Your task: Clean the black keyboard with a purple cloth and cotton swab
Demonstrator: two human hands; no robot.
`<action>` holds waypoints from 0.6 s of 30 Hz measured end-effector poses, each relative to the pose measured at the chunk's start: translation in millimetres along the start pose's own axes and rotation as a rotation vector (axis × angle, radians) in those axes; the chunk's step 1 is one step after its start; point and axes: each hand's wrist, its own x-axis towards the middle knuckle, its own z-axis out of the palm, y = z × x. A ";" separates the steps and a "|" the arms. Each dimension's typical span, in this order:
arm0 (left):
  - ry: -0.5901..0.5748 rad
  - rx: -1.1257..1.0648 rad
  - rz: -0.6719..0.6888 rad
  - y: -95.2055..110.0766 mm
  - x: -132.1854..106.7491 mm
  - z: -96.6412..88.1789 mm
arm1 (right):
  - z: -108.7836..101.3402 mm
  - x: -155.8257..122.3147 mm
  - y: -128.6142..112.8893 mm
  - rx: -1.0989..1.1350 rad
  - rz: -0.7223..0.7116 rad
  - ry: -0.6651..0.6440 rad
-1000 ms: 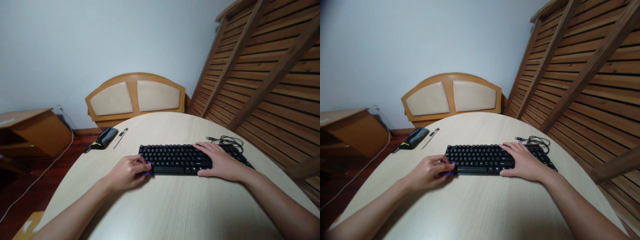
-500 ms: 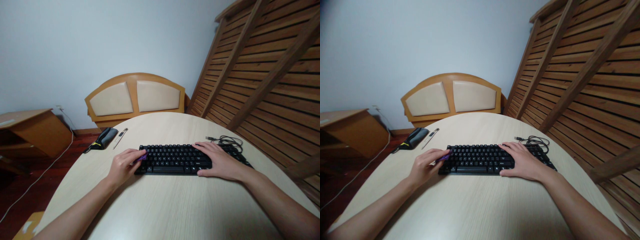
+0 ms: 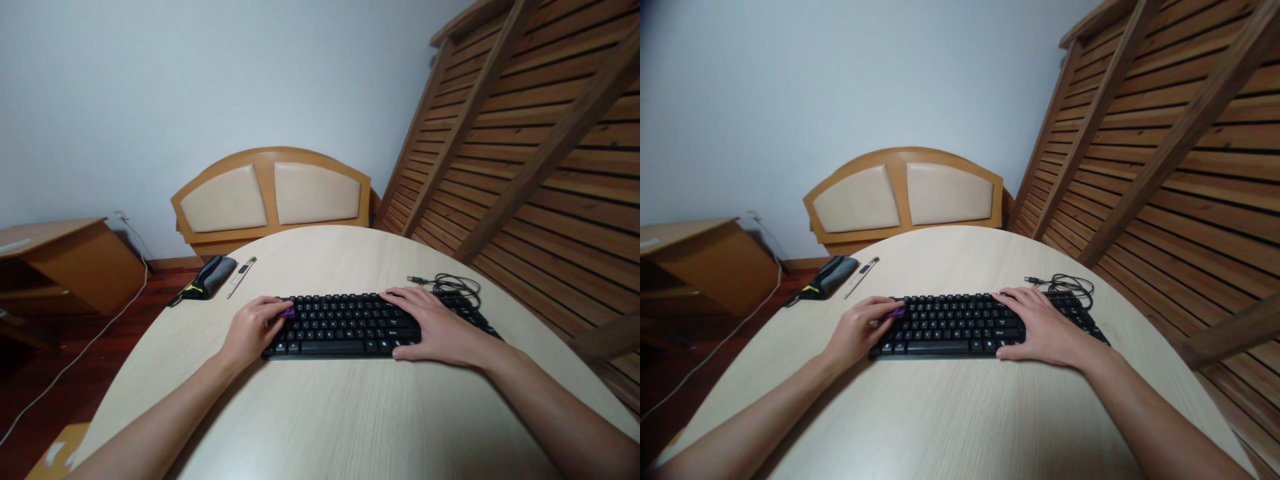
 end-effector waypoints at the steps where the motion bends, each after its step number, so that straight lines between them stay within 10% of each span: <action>1: -0.018 -0.007 0.009 0.4 0.7 -0.3 | 0.0 0.0 0.0 0.000 -0.002 0.000; 18: -0.208 0.095 0.239 15.5 5.0 -14.0 | -1.2 -1.0 -0.6 0.011 0.028 -0.035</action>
